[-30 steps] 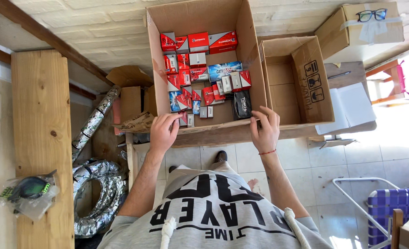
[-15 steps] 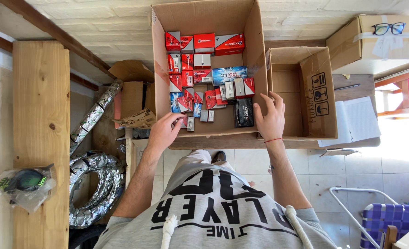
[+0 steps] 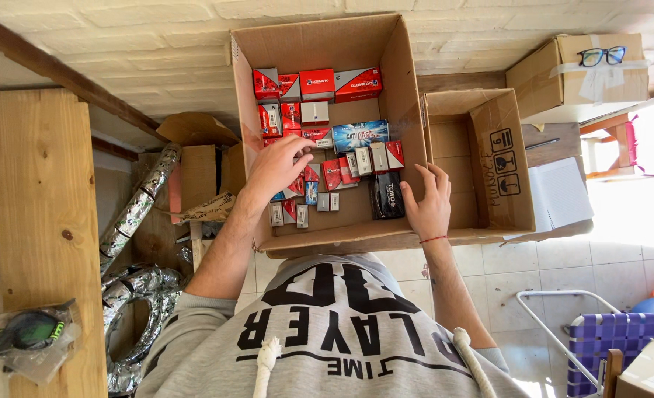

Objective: The person organizes boxes of vehicle parts by picking them up from a large cardboard box, opening one to show the contents, and then stacking the boxes on a wooden shelf.

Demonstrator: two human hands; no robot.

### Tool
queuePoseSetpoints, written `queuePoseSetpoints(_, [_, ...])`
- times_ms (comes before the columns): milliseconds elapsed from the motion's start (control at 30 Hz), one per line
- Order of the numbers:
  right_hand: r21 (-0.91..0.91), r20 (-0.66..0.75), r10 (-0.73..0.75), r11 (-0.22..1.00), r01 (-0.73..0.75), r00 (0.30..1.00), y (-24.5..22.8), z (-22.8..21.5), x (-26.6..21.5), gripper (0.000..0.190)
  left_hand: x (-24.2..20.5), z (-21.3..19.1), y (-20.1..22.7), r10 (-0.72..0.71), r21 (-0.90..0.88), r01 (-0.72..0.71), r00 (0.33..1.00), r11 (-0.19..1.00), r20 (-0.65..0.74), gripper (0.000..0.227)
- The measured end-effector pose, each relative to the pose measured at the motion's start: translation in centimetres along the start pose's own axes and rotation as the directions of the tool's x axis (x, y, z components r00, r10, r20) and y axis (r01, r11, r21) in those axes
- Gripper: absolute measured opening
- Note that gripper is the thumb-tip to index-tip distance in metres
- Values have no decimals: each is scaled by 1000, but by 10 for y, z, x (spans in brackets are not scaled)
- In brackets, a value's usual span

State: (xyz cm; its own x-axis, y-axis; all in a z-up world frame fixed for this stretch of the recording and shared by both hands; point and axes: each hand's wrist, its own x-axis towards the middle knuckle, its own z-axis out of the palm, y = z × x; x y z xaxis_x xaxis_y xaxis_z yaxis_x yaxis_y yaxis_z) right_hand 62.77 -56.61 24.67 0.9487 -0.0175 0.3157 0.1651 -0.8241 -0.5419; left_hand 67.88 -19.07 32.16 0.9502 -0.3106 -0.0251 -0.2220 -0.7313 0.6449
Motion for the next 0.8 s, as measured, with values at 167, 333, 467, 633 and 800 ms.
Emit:
queuePoseSetpoints(167, [58, 27, 47, 997, -48, 999, -5, -9, 8, 74, 59, 3, 8, -1, 115, -13, 993, 993, 121, 35])
queuePoseSetpoints(333, [52, 124, 182, 980, -190, 975, -5, -15, 33, 81, 122, 67, -35, -1, 251, -56, 975, 966, 221, 44])
queuePoseSetpoints(467, [91, 105, 128, 986, -137, 986, -2, 2, 46, 76, 158, 133, -78, -17, 313, -70, 963, 947, 268, 53])
queuePoseSetpoints(633, [90, 170, 130, 985, -147, 977, 7, 12, 45, 78, 183, 193, -131, -20, 309, -89, 942, 947, 334, 70])
queuePoseSetpoints(800, [164, 195, 155, 968, -188, 969, 13, 13, 45, 75, 185, 210, -138, -68, 274, -59, 898, 960, 435, 139])
